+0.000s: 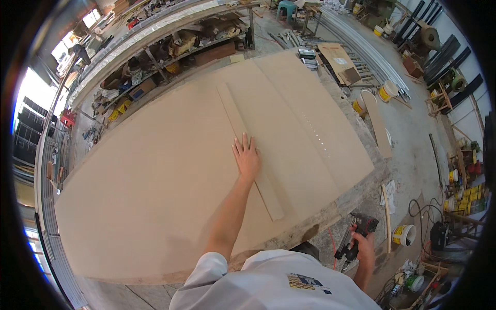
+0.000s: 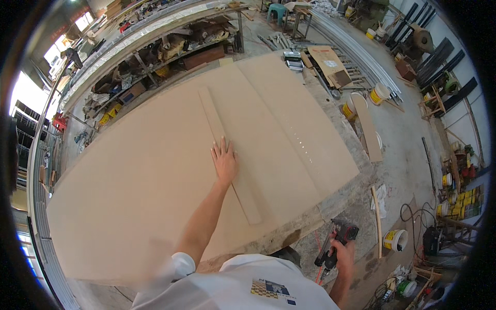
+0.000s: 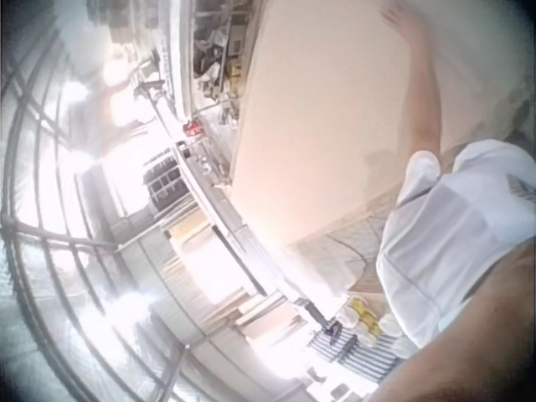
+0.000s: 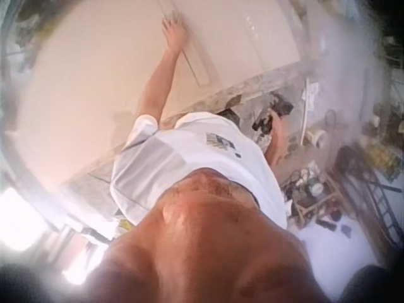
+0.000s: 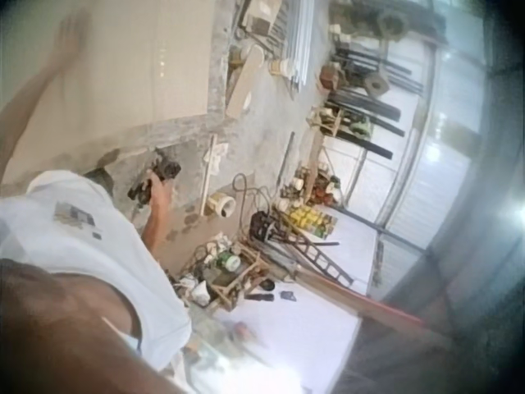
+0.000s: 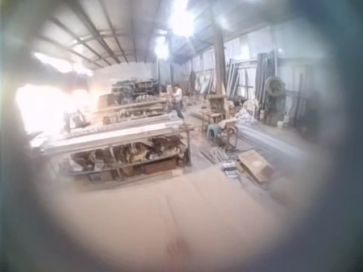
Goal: The person uses a pneumatic nail gun to fasten a thin wooden strip along the seam of two large light-colored wood panels. They reposition the panels on the workbench, reload the nail gun, and continue nailing along the seam to join the pieces.
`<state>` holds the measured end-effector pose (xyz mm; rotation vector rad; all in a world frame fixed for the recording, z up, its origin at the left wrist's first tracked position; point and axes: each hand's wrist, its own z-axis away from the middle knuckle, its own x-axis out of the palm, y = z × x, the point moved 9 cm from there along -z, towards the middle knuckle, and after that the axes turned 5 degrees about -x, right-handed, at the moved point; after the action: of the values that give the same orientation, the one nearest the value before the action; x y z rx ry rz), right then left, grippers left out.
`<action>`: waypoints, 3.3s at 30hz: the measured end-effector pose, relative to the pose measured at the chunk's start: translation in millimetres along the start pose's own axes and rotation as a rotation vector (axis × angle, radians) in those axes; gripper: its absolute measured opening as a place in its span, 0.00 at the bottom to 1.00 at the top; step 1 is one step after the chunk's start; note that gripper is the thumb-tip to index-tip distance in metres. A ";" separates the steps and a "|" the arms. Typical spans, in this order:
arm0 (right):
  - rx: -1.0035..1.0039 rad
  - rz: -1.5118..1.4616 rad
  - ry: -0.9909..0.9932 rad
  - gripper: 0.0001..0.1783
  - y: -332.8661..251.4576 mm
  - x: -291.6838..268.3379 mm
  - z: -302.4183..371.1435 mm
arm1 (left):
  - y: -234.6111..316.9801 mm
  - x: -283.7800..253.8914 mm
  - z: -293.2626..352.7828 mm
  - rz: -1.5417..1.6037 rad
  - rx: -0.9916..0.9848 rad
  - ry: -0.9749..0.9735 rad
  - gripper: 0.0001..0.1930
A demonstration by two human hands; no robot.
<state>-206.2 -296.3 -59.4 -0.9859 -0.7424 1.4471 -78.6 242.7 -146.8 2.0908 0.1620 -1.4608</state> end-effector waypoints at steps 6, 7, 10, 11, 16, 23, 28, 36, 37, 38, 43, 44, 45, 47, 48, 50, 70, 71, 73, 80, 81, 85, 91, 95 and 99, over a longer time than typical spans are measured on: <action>0.038 0.023 0.003 0.22 13.9 -0.2 -12.5 | -20.3 12.7 -67.5 -0.048 -0.072 0.052 0.26; 0.056 0.024 0.008 0.22 15.6 -1.3 -15.2 | -22.1 16.5 -72.2 -0.052 -0.072 0.047 0.26; 0.096 0.021 0.009 0.21 21.2 -0.1 -24.8 | -24.6 25.3 -79.1 -0.060 -0.072 0.025 0.26; 0.099 0.022 0.001 0.21 24.3 -3.7 -31.5 | -25.0 28.8 -78.9 -0.054 -0.080 0.012 0.26; 0.113 0.019 -0.047 0.20 16.9 5.2 -47.1 | -26.8 34.1 -80.5 -0.056 -0.103 -0.024 0.26; 0.081 0.056 -0.066 0.16 -2.8 17.4 -61.6 | -23.1 28.0 -81.0 -0.125 -0.040 0.044 0.27; 0.083 0.052 -0.042 0.19 -12.3 24.5 -67.3 | -20.1 39.3 -83.0 0.025 -0.044 0.056 0.28; 0.131 0.135 -0.123 0.24 -8.9 29.1 -64.2 | -30.5 50.0 -83.3 -0.088 -0.032 0.104 0.29; 0.133 0.132 -0.124 0.24 -8.7 29.1 -62.9 | -29.7 52.5 -84.1 -0.079 -0.037 0.093 0.29; 0.128 0.127 -0.117 0.24 -7.9 27.0 -60.8 | -28.0 55.4 -84.0 -0.068 -0.041 0.082 0.29; 0.112 0.105 -0.141 0.23 -6.4 32.7 -62.9 | -35.9 53.9 -81.8 -0.077 -0.067 0.076 0.29; 0.125 0.112 -0.148 0.22 -4.9 32.7 -62.7 | -36.5 52.1 -80.9 -0.073 -0.066 0.086 0.29; 0.140 0.118 -0.151 0.22 -2.0 32.0 -62.5 | -34.3 52.2 -80.9 -0.067 -0.062 0.094 0.29; 0.159 0.132 -0.150 0.21 1.3 31.6 -62.5 | -28.3 53.0 -82.3 -0.072 -0.043 0.099 0.28; 0.164 0.138 -0.146 0.21 1.7 32.6 -63.0 | -26.0 54.1 -83.1 -0.075 -0.034 0.104 0.28; 0.161 0.137 -0.140 0.21 1.5 32.8 -63.0 | -23.9 56.3 -82.8 -0.080 -0.038 0.101 0.29; 0.120 0.121 -0.183 0.16 -38.8 58.4 -53.3 | -15.3 43.1 -74.1 -0.162 -0.113 0.063 0.31; 0.148 0.177 -0.274 0.15 -38.0 71.7 -54.6 | -15.0 39.8 -75.7 -0.161 -0.121 0.077 0.31; 0.218 0.300 -0.421 0.14 -35.3 92.8 -50.9 | -6.9 38.1 -76.9 -0.160 -0.105 0.097 0.31; -0.127 0.663 -0.660 0.26 -27.8 222.3 -19.1 | -7.3 55.0 -75.5 -0.161 -0.072 0.108 0.28; -0.115 0.737 -0.705 0.28 -23.2 233.8 -15.7 | -11.0 55.4 -70.8 -0.157 -0.085 0.093 0.28; -0.116 0.789 -0.788 0.36 -20.9 261.2 -14.0 | -12.3 56.4 -72.2 -0.133 -0.089 0.082 0.28; -0.219 0.737 -0.752 0.35 -15.6 274.9 -20.8 | -15.1 65.7 -70.6 -0.103 -0.098 0.050 0.28; -0.242 0.750 -0.746 0.34 -13.5 279.3 -24.7 | -17.4 66.8 -71.7 -0.106 -0.120 0.012 0.28; -0.211 0.748 -0.752 0.34 -4.1 279.1 -29.5 | -14.0 63.8 -71.6 -0.073 -0.069 0.030 0.28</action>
<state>-169.4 -23.0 -111.7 -0.9096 -1.1457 2.5023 -0.4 277.3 -192.3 2.0713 0.2992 -1.4452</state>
